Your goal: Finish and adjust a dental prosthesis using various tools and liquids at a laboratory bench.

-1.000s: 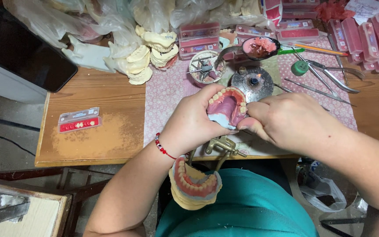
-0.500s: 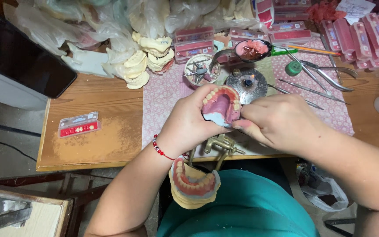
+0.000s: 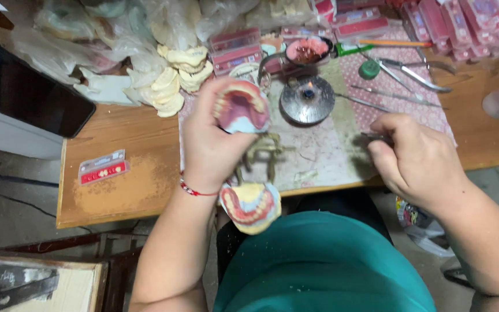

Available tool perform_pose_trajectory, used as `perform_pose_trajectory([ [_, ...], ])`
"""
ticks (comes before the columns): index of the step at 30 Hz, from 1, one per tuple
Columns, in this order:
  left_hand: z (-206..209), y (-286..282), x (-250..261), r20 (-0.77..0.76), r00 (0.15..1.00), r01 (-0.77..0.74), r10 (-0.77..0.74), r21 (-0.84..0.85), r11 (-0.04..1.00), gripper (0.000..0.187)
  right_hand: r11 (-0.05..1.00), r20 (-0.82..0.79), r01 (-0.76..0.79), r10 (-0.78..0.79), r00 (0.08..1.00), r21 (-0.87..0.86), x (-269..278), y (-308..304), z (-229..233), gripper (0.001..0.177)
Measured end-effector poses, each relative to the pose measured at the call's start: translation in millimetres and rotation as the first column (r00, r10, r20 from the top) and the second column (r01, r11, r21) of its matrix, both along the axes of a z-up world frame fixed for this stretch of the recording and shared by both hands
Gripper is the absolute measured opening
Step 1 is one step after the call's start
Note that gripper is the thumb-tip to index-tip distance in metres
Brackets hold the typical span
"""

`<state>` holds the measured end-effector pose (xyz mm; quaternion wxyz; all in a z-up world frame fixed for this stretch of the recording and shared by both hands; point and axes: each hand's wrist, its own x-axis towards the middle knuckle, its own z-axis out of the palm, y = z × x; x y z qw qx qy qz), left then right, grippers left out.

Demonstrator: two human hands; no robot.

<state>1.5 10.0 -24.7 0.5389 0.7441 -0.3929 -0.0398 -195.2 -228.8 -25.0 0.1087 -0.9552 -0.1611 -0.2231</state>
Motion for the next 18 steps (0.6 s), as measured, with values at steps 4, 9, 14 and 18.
perform_pose_trajectory([
  [4,1,22,11,0.029,0.998,-0.049,0.05,-0.021,0.999,0.052,0.999,0.018,-0.025,0.024,1.0,0.047,-4,1,-10,0.025],
  [9,5,37,33,0.118,0.978,-0.159,0.172,-0.115,0.981,0.049,0.991,0.088,-0.097,0.089,0.992,0.092,4,1,-17,0.024],
  [14,6,26,34,0.173,0.948,-0.232,0.267,-0.197,0.953,0.047,0.982,0.134,-0.152,0.137,0.982,0.115,22,56,-18,0.025],
  [18,2,24,33,0.219,0.929,-0.263,0.298,-0.172,0.949,0.046,0.999,0.094,-0.049,0.05,0.994,-0.011,23,100,-46,0.053],
])
